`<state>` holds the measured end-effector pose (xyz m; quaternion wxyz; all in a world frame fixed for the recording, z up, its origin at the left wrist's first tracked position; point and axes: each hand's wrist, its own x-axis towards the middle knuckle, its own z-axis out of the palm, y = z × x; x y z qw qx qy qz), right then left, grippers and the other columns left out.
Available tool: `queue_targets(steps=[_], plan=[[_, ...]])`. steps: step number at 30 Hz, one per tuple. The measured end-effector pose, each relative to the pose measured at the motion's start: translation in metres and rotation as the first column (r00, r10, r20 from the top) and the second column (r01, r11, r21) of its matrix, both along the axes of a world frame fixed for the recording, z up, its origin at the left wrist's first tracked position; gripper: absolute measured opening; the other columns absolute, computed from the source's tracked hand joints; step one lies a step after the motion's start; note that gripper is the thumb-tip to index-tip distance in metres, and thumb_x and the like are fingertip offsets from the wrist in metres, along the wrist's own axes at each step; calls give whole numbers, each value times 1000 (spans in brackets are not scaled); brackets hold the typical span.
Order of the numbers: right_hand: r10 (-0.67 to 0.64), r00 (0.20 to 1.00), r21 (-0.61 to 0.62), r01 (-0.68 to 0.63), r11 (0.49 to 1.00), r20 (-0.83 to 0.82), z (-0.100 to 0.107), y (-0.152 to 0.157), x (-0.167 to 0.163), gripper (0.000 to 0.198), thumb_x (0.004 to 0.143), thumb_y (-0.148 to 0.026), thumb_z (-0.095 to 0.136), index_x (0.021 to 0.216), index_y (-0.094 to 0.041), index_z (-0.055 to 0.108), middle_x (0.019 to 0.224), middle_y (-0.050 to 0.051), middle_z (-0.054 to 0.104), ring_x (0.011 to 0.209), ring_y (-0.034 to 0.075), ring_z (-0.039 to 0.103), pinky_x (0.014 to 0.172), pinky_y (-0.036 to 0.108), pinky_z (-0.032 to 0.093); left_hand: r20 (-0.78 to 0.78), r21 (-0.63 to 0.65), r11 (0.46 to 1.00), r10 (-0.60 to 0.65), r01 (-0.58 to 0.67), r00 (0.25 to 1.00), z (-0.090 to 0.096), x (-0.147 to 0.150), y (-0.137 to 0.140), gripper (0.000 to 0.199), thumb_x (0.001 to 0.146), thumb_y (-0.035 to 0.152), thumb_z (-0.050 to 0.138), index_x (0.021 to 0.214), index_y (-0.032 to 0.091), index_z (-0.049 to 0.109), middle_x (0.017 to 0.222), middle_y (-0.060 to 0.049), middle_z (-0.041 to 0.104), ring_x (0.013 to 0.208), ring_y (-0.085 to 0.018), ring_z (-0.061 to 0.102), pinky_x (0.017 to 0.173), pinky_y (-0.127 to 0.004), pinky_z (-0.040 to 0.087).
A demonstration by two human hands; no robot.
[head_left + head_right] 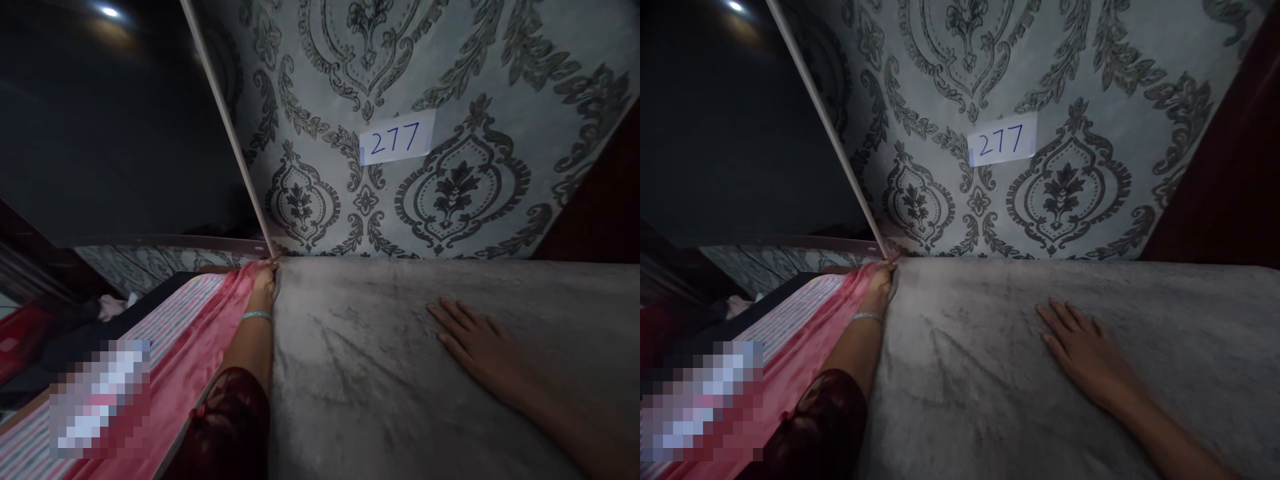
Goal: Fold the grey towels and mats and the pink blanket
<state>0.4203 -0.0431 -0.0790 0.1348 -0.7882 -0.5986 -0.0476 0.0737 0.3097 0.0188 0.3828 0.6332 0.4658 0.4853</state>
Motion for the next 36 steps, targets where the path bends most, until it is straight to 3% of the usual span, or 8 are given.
queue_targets(steps=[11, 15, 19, 25, 29, 32, 34, 36], plan=[[-8, 1000, -44, 8, 999, -9, 22, -4, -13, 64, 101, -59, 17, 159, -35, 33, 166, 0, 25, 152, 31, 23, 120, 61, 26, -489, 257, 954, 268, -156, 830, 17, 18, -29, 41, 77, 12, 55, 114, 8, 71, 114, -24, 70, 124, -39, 57, 106, -50, 41], [-7, 1000, -56, 5, 998, -30, 27, -6, -15, 64, 101, -59, 17, 159, -35, 31, 167, 1, 24, 152, 31, 21, 120, 60, 26, -772, 471, 863, 302, 184, 559, 15, 52, -59, 32, 90, 23, 49, 116, 13, 67, 114, -19, 68, 115, -31, 62, 99, -42, 47], [-9, 1000, -62, 8, 998, -27, 30, -7, -17, 64, 102, -58, 16, 159, -34, 32, 167, 1, 24, 153, 30, 20, 120, 60, 25, -910, 303, 808, 88, 506, 405, 0, 76, -70, 31, 98, 34, 47, 118, 20, 66, 119, -13, 67, 116, -26, 60, 101, -39, 46], [-18, 1000, -88, 15, 996, -25, 38, -6, -20, 64, 101, -54, 19, 159, -31, 34, 166, 3, 26, 153, 31, 21, 120, 60, 24, -867, 382, 916, 310, 120, 390, -3, 55, -58, 40, 100, 34, 43, 114, 5, 68, 127, -28, 62, 121, -39, 55, 97, -55, 44], [-26, 999, -113, 22, 993, -32, 43, -4, -21, 63, 100, -54, 22, 158, -31, 34, 166, 4, 27, 152, 31, 21, 120, 60, 24, -875, 384, 887, 260, 256, 409, 12, 64, -75, 37, 100, 28, 42, 113, 7, 70, 116, -23, 68, 114, -32, 60, 100, -49, 45], [-21, 999, -111, 16, 994, -45, 44, -5, -21, 63, 101, -54, 22, 159, -31, 34, 166, 4, 26, 153, 31, 21, 120, 61, 23, -901, 304, 723, 7, 621, 433, 10, 98, -111, 41, 99, 36, 48, 130, 16, 64, 126, -14, 68, 120, -25, 60, 106, -40, 44], [-18, 999, -104, 13, 995, -50, 45, -5, -21, 64, 101, -55, 20, 159, -30, 32, 166, 4, 25, 153, 31, 20, 120, 60, 22, -919, 215, 536, -171, 816, 355, 1, 120, -138, 56, 98, 49, 48, 146, 20, 51, 146, -13, 57, 135, -27, 50, 114, -44, 38], [-14, 999, -98, 9, 995, -52, 46, -6, -22, 64, 102, -55, 19, 159, -30, 32, 166, 4, 24, 153, 31, 19, 120, 61, 21, -938, 119, 446, -243, 887, 247, -9, 135, -156, 69, 97, 61, 44, 156, 25, 37, 162, -11, 38, 149, -30, 33, 121, -53, 26]])
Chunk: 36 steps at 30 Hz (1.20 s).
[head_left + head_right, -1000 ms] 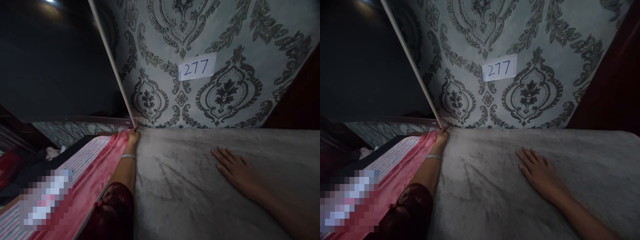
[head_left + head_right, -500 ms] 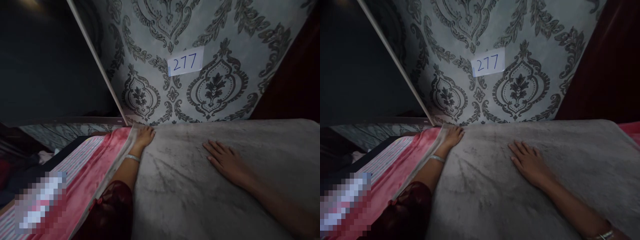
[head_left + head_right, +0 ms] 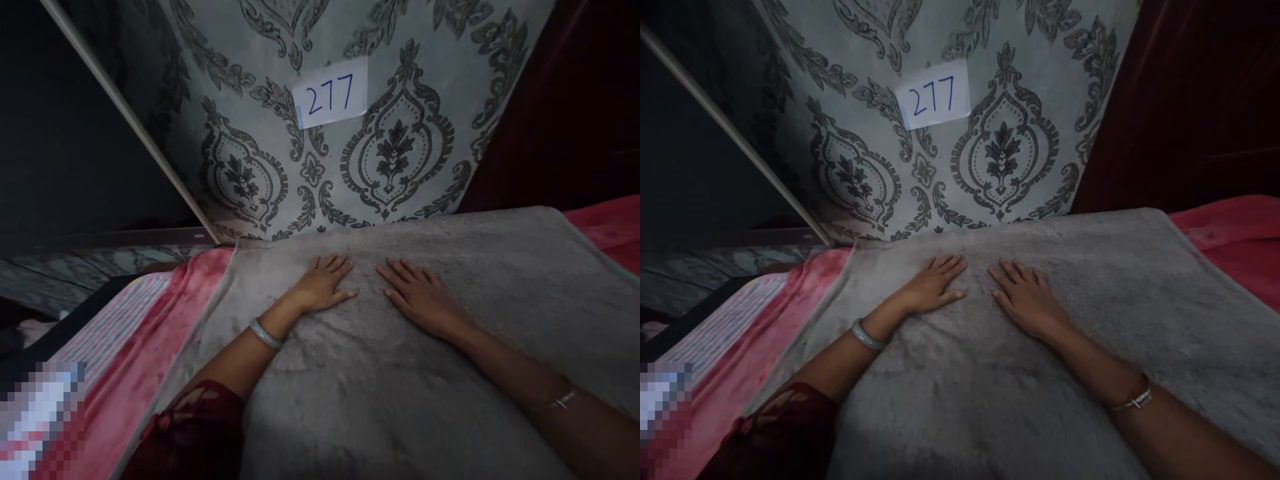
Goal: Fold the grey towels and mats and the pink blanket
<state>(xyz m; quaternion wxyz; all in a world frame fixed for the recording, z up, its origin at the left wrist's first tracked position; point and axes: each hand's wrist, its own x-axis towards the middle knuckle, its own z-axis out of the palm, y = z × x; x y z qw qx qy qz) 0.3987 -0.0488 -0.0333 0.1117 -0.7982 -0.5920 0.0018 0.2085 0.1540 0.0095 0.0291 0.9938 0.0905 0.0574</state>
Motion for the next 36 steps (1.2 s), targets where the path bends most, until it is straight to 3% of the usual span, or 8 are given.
queue_targets(steps=[9, 16, 21, 24, 27, 29, 32, 36], plan=[[-9, 1000, -45, 8, 999, -19, 12, -1, -6, 62, 102, -49, 20, 159, -29, 33, 167, 4, 24, 153, 30, 19, 121, 60, 21, -107, 77, 899, 438, -432, 892, -1, -27, 41, 66, 101, 57, 28, 160, 28, 28, 168, -6, 24, 155, -30, 17, 123, -57, 15], [-16, 1000, -61, 15, 998, -16, 16, -1, -9, 61, 101, -47, 23, 158, -29, 35, 166, 4, 26, 153, 30, 21, 120, 58, 22, -139, 71, 749, 661, -659, 737, 14, -123, 72, 64, 102, 43, 28, 161, 18, 25, 168, -11, 19, 156, -31, 15, 124, -56, 15], [-14, 1000, -38, 14, 999, -3, 13, 0, -9, 62, 100, -46, 23, 157, -27, 38, 165, 6, 29, 151, 32, 25, 118, 59, 25, -143, 81, 611, 789, -787, 598, 30, -168, 51, 61, 100, 42, 34, 155, 16, 38, 162, -21, 31, 152, -38, 24, 119, -68, 16], [-1, 1000, 7, 1, 1000, 1, 8, -1, -8, 62, 100, -47, 22, 156, -27, 40, 164, 8, 31, 150, 34, 27, 116, 61, 26, -103, 84, 676, 737, -733, 668, 23, -148, 4, 64, 102, 47, 30, 156, 14, 34, 165, -19, 26, 155, -35, 16, 121, -66, 13], [9, 1000, 29, -9, 1000, 6, 3, -1, -5, 63, 100, -49, 20, 155, -27, 41, 163, 9, 32, 149, 35, 28, 115, 62, 27, -136, 14, 886, 461, -464, 877, 5, -114, -51, 69, 100, 57, 33, 160, 23, 25, 167, -11, 23, 156, -24, 17, 125, -53, 16], [12, 1000, 47, -13, 999, 9, 1, -2, -3, 63, 100, -49, 20, 155, -27, 41, 163, 9, 33, 149, 34, 28, 115, 62, 27, -113, -14, 950, 308, -311, 945, -5, -102, -77, 74, 99, 62, 32, 160, 20, 25, 167, -14, 22, 155, -25, 18, 124, -54, 16], [19, 1000, 57, -20, 998, 17, 1, -4, -2, 62, 100, -50, 21, 154, -28, 42, 162, 8, 35, 148, 34, 30, 115, 62, 27, -109, 7, 914, 403, -405, 909, -6, -121, -82, 71, 100, 58, 32, 159, 19, 28, 166, -16, 24, 155, -27, 19, 123, -56, 16], [5, 1000, 62, -7, 998, 31, 1, -6, -5, 61, 101, -51, 21, 153, -29, 44, 161, 7, 37, 148, 32, 32, 116, 60, 28, -144, 63, 733, 678, -677, 721, 3, -198, -56, 64, 102, 51, 32, 159, 21, 29, 166, -13, 25, 155, -27, 18, 122, -56, 18]])
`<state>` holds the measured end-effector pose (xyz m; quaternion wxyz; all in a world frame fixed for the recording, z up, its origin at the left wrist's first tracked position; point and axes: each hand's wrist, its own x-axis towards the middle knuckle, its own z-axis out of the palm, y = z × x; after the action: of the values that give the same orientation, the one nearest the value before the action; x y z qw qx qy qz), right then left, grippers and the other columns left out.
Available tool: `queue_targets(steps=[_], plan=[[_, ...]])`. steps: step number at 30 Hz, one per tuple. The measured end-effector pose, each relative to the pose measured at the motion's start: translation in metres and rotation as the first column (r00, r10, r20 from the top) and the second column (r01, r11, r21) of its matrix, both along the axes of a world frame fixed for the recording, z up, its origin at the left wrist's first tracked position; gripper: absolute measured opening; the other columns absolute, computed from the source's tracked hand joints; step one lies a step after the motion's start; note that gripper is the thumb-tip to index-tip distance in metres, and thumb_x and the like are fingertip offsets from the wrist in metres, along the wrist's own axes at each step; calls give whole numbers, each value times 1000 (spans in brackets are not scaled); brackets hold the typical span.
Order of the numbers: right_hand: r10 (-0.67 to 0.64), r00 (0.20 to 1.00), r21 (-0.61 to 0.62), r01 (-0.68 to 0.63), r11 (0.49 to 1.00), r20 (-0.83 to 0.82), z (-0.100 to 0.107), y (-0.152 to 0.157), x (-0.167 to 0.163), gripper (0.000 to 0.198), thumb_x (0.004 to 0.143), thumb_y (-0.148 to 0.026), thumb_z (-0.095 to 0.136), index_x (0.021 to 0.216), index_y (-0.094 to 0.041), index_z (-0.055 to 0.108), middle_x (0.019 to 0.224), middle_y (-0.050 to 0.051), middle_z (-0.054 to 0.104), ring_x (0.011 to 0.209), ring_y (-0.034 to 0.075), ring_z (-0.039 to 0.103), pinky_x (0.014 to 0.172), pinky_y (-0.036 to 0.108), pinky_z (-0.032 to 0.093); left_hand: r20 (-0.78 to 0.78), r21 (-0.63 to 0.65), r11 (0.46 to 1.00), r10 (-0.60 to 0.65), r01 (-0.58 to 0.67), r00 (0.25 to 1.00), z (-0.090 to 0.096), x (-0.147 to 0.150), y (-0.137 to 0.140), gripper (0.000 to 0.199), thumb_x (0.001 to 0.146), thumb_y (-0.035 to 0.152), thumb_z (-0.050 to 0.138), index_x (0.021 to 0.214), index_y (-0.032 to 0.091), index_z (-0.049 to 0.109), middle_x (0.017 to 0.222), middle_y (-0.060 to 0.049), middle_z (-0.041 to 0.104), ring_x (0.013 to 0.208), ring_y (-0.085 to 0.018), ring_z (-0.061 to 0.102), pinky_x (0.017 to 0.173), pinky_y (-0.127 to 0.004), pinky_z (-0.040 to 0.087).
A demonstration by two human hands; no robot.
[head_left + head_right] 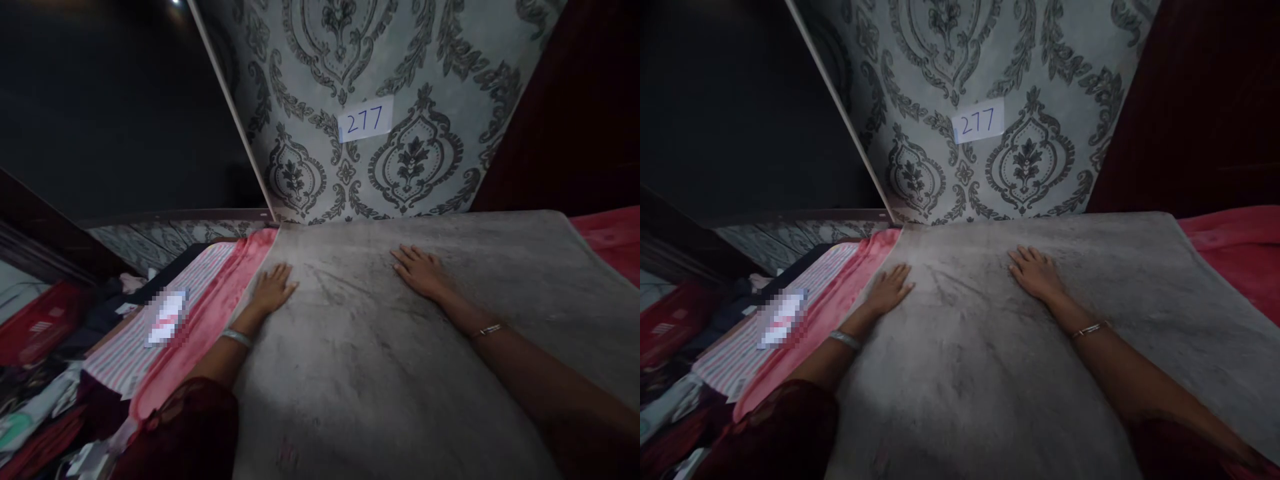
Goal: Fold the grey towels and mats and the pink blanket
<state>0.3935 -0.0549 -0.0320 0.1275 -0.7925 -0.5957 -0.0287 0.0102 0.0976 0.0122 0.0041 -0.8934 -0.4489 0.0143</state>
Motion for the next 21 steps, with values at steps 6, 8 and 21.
queue_targets(steps=[6, 8, 21], plan=[[-9, 1000, -57, 9, 998, 12, 10, 0, -4, 61, 101, -47, 21, 155, -25, 40, 163, 9, 32, 149, 32, 29, 116, 62, 26, 17, 32, 982, 188, -189, 982, -3, -86, 5, 60, 104, 44, 28, 158, 21, 31, 166, -11, 27, 154, -26, 21, 123, -55, 18], [-7, 1000, -123, 5, 992, -16, 21, 1, -6, 60, 101, -46, 22, 156, -26, 39, 164, 9, 31, 149, 33, 29, 115, 63, 27, 51, 58, 982, 176, -179, 983, -6, -92, 1, 58, 104, 44, 27, 157, 22, 35, 164, -10, 31, 154, -26, 24, 123, -54, 19], [278, 960, -130, -278, 952, -19, 22, -77, -126, 63, 103, -59, 25, 160, -32, 30, 167, 5, 21, 153, 32, 19, 121, 58, 20, 212, 109, 981, 133, -159, 968, -10, -91, 5, 56, 99, 39, 35, 148, 17, 49, 157, -13, 44, 149, -29, 35, 120, -57, 25]])
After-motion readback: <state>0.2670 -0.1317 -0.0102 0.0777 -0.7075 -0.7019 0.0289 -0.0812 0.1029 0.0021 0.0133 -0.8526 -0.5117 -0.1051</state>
